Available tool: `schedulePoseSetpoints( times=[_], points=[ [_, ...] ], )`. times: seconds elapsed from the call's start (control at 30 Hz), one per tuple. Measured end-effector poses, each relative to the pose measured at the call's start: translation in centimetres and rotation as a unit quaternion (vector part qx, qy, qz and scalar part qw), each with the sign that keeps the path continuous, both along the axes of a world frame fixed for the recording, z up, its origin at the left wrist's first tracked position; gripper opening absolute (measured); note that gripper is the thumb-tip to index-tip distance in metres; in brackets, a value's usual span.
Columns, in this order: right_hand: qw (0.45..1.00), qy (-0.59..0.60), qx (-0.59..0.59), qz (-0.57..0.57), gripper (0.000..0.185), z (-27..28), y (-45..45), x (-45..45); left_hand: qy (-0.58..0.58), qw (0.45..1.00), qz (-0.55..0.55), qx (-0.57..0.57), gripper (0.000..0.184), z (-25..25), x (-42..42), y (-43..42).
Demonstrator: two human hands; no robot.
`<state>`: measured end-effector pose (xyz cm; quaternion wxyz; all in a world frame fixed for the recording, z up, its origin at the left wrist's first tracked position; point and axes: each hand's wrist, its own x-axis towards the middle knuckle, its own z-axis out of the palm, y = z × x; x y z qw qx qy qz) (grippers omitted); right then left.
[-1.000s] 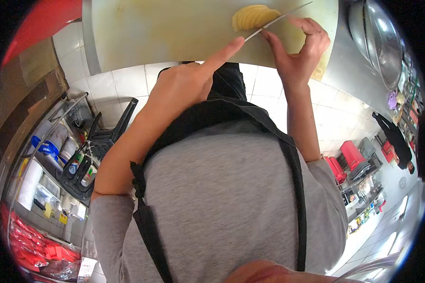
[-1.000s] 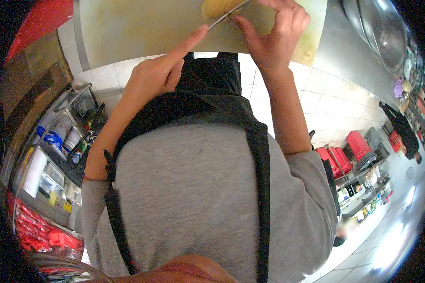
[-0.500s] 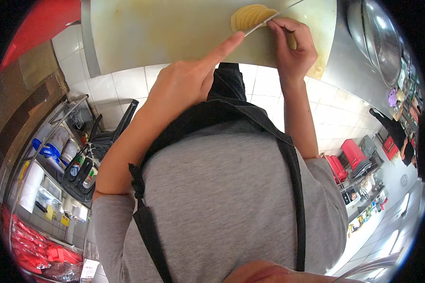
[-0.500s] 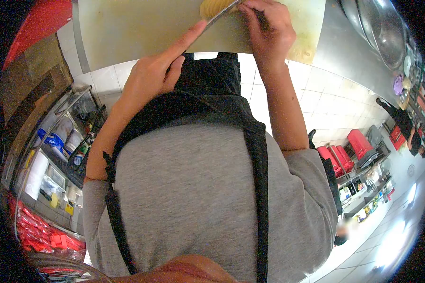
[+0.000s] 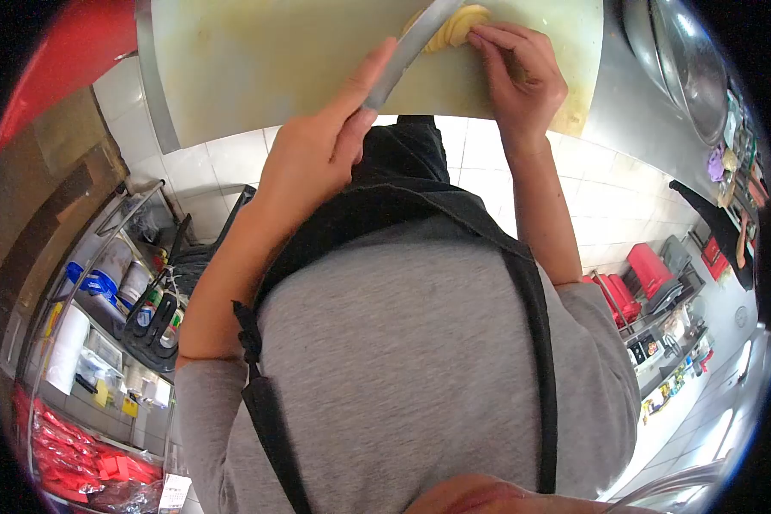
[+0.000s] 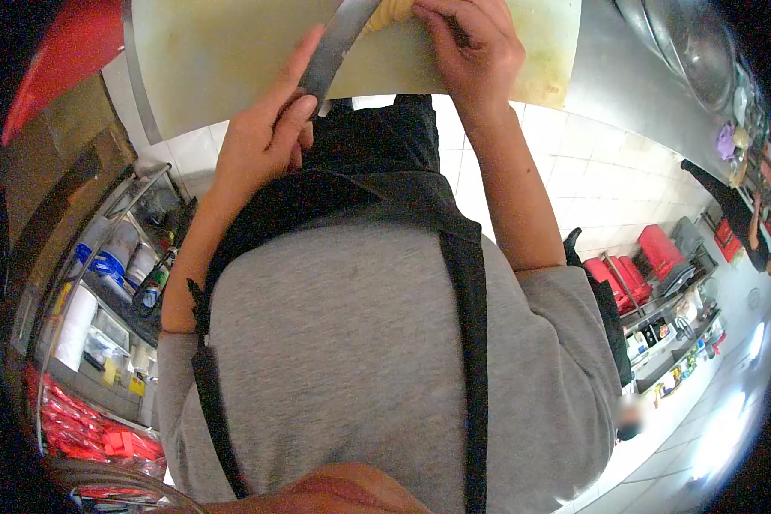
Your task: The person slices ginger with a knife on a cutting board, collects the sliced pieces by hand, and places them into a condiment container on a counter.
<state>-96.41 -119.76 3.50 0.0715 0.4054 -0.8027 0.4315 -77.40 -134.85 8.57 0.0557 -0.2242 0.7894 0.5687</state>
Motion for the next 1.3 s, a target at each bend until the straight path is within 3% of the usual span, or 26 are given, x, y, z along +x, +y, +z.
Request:
schedulePoseSetpoints(
  times=[0.13, 0.23, 0.67, 1.3],
  points=[
    [1.0, 0.005, 0.0, 0.0, 0.017, 0.0, 0.0, 0.0, -0.064, 0.982, 0.069, 0.165, 0.053, 0.8, 0.3, -0.2],
    [1.0, 0.009, -0.001, 0.0, 0.017, 0.0, -0.1, 0.1, -0.048, 0.976, 0.086, 0.192, 0.05, 0.3, 0.7, -0.1],
    [1.0, 0.029, 0.004, 0.005, 0.017, -0.4, 0.1, -0.3, -0.07, 0.966, 0.073, 0.237, 0.051, -0.2, 0.8, -0.4],
    [0.999, -0.044, -0.021, 0.009, 0.016, -0.8, 0.3, -0.2, -0.066, 0.959, 0.046, 0.273, 0.052, -0.7, 1.0, -1.4]
  ],
)
